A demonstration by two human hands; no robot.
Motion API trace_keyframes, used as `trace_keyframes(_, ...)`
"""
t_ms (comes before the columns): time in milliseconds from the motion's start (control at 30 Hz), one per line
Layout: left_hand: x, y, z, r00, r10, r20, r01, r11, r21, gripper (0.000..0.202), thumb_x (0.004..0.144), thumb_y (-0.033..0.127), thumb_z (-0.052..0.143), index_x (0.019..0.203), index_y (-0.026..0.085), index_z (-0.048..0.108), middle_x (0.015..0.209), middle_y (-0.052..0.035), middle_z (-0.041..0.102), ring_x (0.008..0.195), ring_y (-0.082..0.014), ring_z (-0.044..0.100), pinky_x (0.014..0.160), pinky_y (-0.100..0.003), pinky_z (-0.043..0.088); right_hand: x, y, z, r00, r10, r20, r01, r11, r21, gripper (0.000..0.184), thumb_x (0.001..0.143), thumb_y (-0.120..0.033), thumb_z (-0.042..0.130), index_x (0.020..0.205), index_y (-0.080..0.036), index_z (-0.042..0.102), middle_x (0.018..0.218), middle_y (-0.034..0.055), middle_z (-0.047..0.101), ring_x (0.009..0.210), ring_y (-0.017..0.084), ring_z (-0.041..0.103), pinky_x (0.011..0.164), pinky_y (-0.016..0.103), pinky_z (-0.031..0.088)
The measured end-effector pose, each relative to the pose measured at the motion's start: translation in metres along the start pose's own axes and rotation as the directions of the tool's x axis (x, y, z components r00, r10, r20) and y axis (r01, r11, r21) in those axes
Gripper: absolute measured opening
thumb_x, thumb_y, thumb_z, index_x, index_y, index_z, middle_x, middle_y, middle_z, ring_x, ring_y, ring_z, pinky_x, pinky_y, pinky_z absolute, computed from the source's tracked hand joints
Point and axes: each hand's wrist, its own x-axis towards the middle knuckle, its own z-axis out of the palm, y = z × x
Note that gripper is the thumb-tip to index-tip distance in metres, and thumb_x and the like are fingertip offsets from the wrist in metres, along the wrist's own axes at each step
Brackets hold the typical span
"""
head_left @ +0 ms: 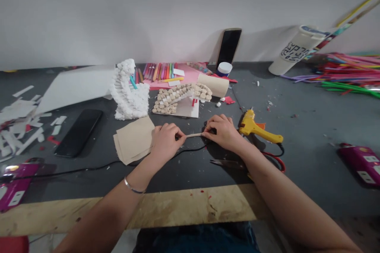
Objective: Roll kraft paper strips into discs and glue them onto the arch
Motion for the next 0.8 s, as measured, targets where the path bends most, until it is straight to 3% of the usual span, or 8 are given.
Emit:
trace_keyframes(100, 0.003, 0.002, 0.001, 0.998, -0.056, 0.009, 0.056, 0.998, -0.007, 0.015, 0.08, 0.026, 0.069, 0.067, 0.022, 0.063, 0.078, 0.0008, 0.064, 0.084, -0.0207, 0.056, 0.079, -0.038, 0.031, 0.0, 0.0, 0.002, 0.996, 0.089, 0.009, -0.089, 0.996, -0.002, 0.019, 0.08, -0.035, 0.071, 0.068, -0.022, 0.066, 0.093, 0.006, 0.065, 0.09, 0.026, 0.052, 0.076, 0.038, 0.033)
trace_keyframes(200, 0.004, 0.004, 0.001, 0.996, -0.089, 0.015, 0.09, 0.995, -0.037, 0.01, 0.079, 0.023, 0.069, 0.071, 0.023, 0.062, 0.079, 0.0012, 0.062, 0.085, -0.0206, 0.056, 0.079, -0.038, 0.031, 0.0, -0.003, 0.001, 0.992, 0.129, 0.012, -0.129, 0.991, -0.019, 0.013, 0.08, -0.035, 0.071, 0.078, -0.023, 0.068, 0.093, 0.0062, 0.064, 0.092, 0.027, 0.053, 0.077, 0.039, 0.033)
trace_keyframes(267, 0.004, 0.005, 0.0, 0.996, -0.086, 0.031, 0.088, 0.993, -0.081, 0.005, 0.08, 0.021, 0.067, 0.08, 0.026, 0.066, 0.083, 0.0014, 0.062, 0.088, -0.0204, 0.057, 0.079, -0.038, 0.031, -0.001, -0.006, -0.002, 0.993, 0.113, 0.016, -0.113, 0.993, -0.038, 0.009, 0.082, -0.034, 0.069, 0.083, -0.025, 0.069, 0.094, 0.0065, 0.063, 0.092, 0.028, 0.052, 0.077, 0.04, 0.033)
trace_keyframes(367, 0.002, 0.007, 0.0, 0.998, -0.043, 0.049, 0.047, 0.995, -0.088, 0.016, 0.082, 0.017, 0.063, 0.082, 0.031, 0.071, 0.088, 0.0005, 0.062, 0.093, -0.0213, 0.057, 0.08, -0.039, 0.03, -0.003, -0.011, -0.004, 0.995, 0.08, 0.055, -0.075, 0.993, -0.091, 0.007, 0.085, -0.03, 0.067, 0.082, -0.025, 0.069, 0.098, 0.0064, 0.064, 0.093, 0.028, 0.052, 0.078, 0.041, 0.032)
trace_keyframes(533, -0.002, 0.014, 0.004, 0.998, 0.057, 0.014, -0.057, 0.998, 0.032, 0.012, 0.082, 0.016, 0.06, 0.078, 0.024, 0.069, 0.089, -0.0024, 0.063, 0.092, -0.0224, 0.056, 0.083, -0.042, 0.031, -0.004, -0.017, -0.002, 0.997, 0.013, 0.076, -0.001, 0.988, -0.151, 0.007, 0.087, -0.024, 0.063, 0.081, -0.02, 0.065, 0.102, 0.01, 0.064, 0.095, 0.028, 0.05, 0.076, 0.039, 0.033)
trace_keyframes(600, -0.002, 0.017, 0.006, 0.996, 0.092, -0.003, -0.092, 0.991, 0.098, 0.011, 0.085, 0.023, 0.06, 0.076, 0.02, 0.066, 0.088, -0.0045, 0.064, 0.091, -0.0235, 0.055, 0.083, -0.043, 0.031, -0.005, -0.018, -0.001, 0.996, -0.032, 0.081, 0.046, 0.982, -0.181, 0.005, 0.087, -0.021, 0.062, 0.082, -0.018, 0.063, 0.1, 0.0108, 0.064, 0.094, 0.027, 0.05, 0.075, 0.038, 0.033)
trace_keyframes(700, 0.0, 0.019, 0.01, 0.993, 0.121, -0.012, -0.118, 0.98, 0.16, 0.029, 0.09, 0.041, 0.056, 0.073, 0.019, 0.062, 0.085, -0.0061, 0.064, 0.088, -0.0239, 0.054, 0.081, -0.043, 0.03, -0.006, -0.022, -0.002, 0.993, -0.079, 0.088, 0.097, 0.966, -0.238, 0.005, 0.087, -0.019, 0.06, 0.082, -0.018, 0.061, 0.093, 0.0097, 0.066, 0.09, 0.025, 0.05, 0.075, 0.036, 0.031)
trace_keyframes(800, 0.002, 0.017, 0.011, 0.994, 0.112, -0.006, -0.109, 0.978, 0.178, 0.031, 0.091, 0.047, 0.054, 0.078, 0.019, 0.06, 0.083, -0.0046, 0.063, 0.085, -0.0231, 0.054, 0.077, -0.041, 0.029, -0.007, -0.023, -0.004, 0.992, -0.092, 0.089, 0.114, 0.953, -0.282, 0.006, 0.089, -0.02, 0.058, 0.083, -0.018, 0.06, 0.085, 0.0071, 0.066, 0.085, 0.023, 0.051, 0.073, 0.034, 0.03)
